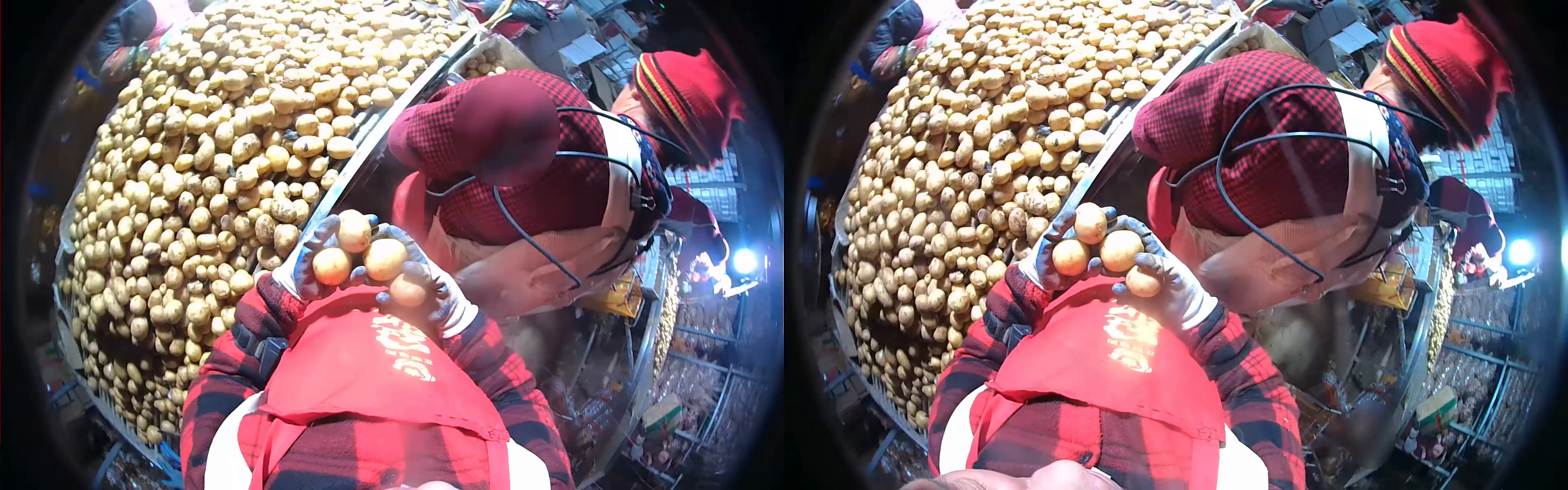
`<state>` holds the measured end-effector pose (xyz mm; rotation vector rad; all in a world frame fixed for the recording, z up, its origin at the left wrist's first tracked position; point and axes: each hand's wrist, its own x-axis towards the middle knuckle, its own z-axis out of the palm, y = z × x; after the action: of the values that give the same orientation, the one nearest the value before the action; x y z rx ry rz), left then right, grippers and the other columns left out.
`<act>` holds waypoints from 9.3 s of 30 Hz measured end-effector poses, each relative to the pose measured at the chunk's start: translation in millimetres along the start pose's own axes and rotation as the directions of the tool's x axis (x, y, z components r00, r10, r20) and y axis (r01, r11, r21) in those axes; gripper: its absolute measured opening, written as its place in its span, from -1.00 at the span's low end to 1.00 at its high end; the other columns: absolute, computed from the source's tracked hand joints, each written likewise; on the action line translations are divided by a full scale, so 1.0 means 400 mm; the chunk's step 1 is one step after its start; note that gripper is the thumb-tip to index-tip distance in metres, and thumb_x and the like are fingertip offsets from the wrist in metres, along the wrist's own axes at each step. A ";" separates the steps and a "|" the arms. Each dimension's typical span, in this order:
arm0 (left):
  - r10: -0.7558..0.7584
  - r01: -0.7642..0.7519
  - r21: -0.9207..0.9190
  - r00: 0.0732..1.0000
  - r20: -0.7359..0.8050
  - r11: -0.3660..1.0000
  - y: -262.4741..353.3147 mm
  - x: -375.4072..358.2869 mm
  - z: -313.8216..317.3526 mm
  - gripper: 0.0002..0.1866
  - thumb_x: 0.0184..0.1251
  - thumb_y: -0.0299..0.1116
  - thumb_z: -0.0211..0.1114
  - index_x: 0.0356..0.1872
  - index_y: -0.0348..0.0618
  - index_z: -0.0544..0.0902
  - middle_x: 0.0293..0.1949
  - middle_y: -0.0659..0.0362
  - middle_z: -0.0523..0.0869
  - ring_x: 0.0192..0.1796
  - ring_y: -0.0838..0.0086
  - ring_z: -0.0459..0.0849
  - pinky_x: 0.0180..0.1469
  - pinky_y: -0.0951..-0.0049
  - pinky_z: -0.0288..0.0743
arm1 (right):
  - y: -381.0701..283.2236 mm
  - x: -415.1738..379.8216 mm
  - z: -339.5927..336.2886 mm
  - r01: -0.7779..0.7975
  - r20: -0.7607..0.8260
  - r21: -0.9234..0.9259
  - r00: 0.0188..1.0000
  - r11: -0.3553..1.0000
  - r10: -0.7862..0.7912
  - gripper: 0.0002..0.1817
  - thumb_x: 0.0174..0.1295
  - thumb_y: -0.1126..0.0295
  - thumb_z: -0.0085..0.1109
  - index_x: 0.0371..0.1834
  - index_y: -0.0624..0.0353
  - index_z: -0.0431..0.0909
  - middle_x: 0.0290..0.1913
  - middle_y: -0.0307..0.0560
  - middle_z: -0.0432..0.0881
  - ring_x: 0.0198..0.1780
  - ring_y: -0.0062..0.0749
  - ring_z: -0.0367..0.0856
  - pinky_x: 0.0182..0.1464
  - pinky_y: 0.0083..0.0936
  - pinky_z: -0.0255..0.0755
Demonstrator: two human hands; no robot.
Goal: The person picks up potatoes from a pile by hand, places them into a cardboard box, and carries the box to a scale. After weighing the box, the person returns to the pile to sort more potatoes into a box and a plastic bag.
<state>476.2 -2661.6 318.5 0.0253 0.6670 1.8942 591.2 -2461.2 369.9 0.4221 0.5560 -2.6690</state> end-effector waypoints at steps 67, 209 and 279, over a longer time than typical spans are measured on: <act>-0.077 0.147 -0.420 0.981 0.181 0.896 0.237 0.943 0.128 -0.32 0.42 0.18 0.33 0.35 -0.07 0.48 0.42 -0.02 0.47 0.50 -0.05 0.32 0.03 0.28 0.77 | -0.206 -0.198 -0.486 0.606 -0.481 -0.132 0.653 0.785 -0.585 -0.34 0.31 0.39 0.36 0.49 -0.01 0.39 0.47 0.13 0.45 0.29 0.17 0.62 0.26 -0.08 0.63; -0.089 0.071 0.988 0.993 -0.084 -0.137 0.224 0.897 0.190 -0.77 0.31 -0.36 0.18 -0.36 -0.33 0.70 -0.56 0.09 0.68 -0.47 0.38 0.67 -0.37 0.31 0.51 | -0.621 -0.624 -0.303 -0.826 -0.428 -0.558 0.365 -0.076 -0.827 -0.68 0.18 0.09 0.31 -0.46 0.15 0.65 -0.35 0.13 0.62 -0.21 0.12 0.66 -0.16 -0.04 0.53; -0.323 -0.278 0.869 0.935 0.147 -0.410 -1.045 2.393 1.446 -0.54 0.25 -0.06 0.27 -0.39 -0.39 0.72 -0.40 -0.29 0.72 -0.22 -0.13 0.78 -0.12 0.00 0.61 | -1.487 -1.914 -1.342 -0.353 -0.505 -0.751 -0.237 0.557 -0.830 -0.84 0.06 0.57 0.05 -0.41 0.25 0.67 -0.55 -0.17 0.63 -0.47 -0.57 0.52 -0.40 -0.42 0.38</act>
<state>609.3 -1475.5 342.9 1.5459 1.8688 0.4155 1129.3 -1492.6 364.8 2.4339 2.4240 -1.1433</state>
